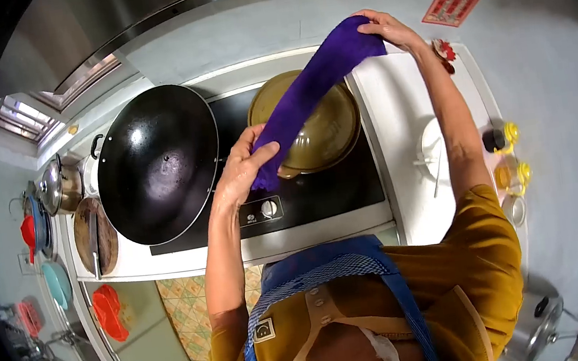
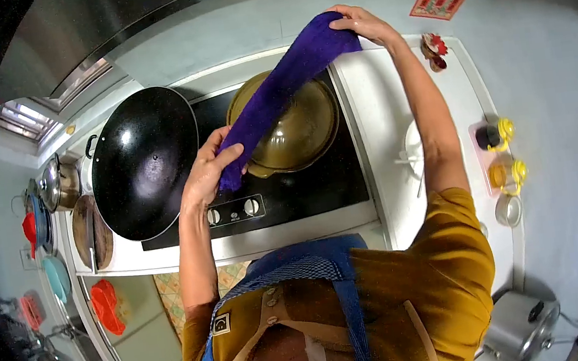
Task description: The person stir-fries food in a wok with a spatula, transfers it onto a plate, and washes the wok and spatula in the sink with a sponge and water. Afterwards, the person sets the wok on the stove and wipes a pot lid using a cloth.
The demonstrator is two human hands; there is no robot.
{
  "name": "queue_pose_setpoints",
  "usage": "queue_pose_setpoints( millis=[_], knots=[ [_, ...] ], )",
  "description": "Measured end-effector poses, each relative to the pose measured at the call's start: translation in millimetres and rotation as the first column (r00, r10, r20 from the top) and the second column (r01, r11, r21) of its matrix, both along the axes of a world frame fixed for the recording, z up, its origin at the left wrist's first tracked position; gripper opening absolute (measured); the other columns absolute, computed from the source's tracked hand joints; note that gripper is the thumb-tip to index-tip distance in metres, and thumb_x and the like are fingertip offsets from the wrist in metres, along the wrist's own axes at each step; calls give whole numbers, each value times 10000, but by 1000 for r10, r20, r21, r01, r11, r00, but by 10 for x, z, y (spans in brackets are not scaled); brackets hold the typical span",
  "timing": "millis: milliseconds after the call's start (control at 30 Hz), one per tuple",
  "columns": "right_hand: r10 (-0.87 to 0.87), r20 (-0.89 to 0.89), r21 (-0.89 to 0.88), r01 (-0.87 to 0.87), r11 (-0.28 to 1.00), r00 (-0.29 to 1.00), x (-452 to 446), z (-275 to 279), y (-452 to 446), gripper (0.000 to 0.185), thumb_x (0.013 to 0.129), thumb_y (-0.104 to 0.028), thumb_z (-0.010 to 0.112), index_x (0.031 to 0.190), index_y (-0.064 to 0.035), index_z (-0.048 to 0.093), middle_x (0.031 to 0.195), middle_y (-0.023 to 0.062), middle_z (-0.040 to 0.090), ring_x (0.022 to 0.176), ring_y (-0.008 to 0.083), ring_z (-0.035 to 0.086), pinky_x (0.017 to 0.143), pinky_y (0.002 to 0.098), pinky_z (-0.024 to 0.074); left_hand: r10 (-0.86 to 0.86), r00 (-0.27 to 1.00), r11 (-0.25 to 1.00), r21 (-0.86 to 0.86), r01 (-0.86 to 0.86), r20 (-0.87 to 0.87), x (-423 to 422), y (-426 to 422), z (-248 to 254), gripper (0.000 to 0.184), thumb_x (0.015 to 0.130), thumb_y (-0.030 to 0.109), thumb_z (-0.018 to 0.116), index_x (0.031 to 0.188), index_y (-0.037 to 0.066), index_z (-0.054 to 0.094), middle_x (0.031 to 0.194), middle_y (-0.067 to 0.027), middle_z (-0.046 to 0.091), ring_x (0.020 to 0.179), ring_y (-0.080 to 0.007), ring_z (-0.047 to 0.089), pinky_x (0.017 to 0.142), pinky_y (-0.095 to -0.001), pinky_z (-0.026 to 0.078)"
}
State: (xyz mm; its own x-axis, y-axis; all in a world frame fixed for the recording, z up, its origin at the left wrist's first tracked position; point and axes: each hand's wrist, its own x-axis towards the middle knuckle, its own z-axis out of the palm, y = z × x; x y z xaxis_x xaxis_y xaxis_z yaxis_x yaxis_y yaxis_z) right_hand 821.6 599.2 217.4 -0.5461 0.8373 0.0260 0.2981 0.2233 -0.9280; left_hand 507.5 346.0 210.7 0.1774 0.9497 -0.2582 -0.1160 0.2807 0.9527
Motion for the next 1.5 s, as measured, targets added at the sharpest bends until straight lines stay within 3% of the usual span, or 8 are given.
queue_pose_setpoints(
  millis=[300,333,433,533,667,933,1333,1500],
  knots=[
    [153,40,-33,-152,988,987,-437,-1742,664,356,733,16,563,1077,-79,556,1031,25,588,951,136,537,835,264,425,160,963,981,-77,-180,-215,108,-78,-667,349,840,242,572,1087,4,506,885,-35,562,793,-98,512,726,-217,420],
    [131,-101,-144,-144,979,986,-474,-1704,591,380,744,40,531,1100,-93,551,1056,28,577,967,141,531,843,266,422,169,961,977,-88,-192,-218,135,-107,-644,349,840,242,572,1087,4,506,885,-35,562,793,-98,512,726,-217,420],
    [171,336,294,-276,915,926,-403,-1521,566,713,628,191,329,1248,-139,452,1275,109,418,1218,234,351,1043,306,245,223,964,968,-81,-236,-144,183,-146,-585,363,834,204,582,1118,9,470,919,-34,551,802,-99,509,741,-218,422],
    [314,195,379,-366,850,929,-498,-1264,505,820,561,204,321,1286,-172,400,1304,112,373,1223,262,334,1050,316,229,204,969,967,-124,-222,-140,182,-140,-552,360,830,199,589,1116,15,475,930,-32,548,820,-100,510,752,-216,419],
    [633,426,65,-720,691,647,-696,-811,244,794,593,159,357,1327,-143,323,1349,106,326,1252,251,297,1044,331,221,165,978,979,-100,-178,-124,126,-121,-476,340,826,155,582,1121,23,476,934,-33,550,835,-103,513,764,-216,416],
    [328,291,623,-438,648,899,-540,-972,463,284,865,-267,397,972,-63,561,916,118,590,857,304,561,776,359,443,249,968,937,-246,-248,-27,90,-159,-364,254,857,135,499,1072,0,491,745,-65,563,507,-106,517,423,-228,418],
    [149,315,487,-295,822,937,-545,-1302,236,275,829,-48,441,1063,-98,578,981,124,616,896,283,591,792,345,456,390,882,903,-77,-422,-262,152,-474,-926,241,893,136,447,1051,-33,510,738,-56,563,530,-93,509,519,-222,445],
    [100,306,345,-208,915,947,-577,-1262,190,285,815,10,431,1056,-96,538,982,114,616,926,271,590,796,341,451,431,897,871,-212,-443,-100,118,-503,-1237,254,892,126,448,1095,-22,487,862,-69,575,646,-110,553,616,-220,477]
  ],
)
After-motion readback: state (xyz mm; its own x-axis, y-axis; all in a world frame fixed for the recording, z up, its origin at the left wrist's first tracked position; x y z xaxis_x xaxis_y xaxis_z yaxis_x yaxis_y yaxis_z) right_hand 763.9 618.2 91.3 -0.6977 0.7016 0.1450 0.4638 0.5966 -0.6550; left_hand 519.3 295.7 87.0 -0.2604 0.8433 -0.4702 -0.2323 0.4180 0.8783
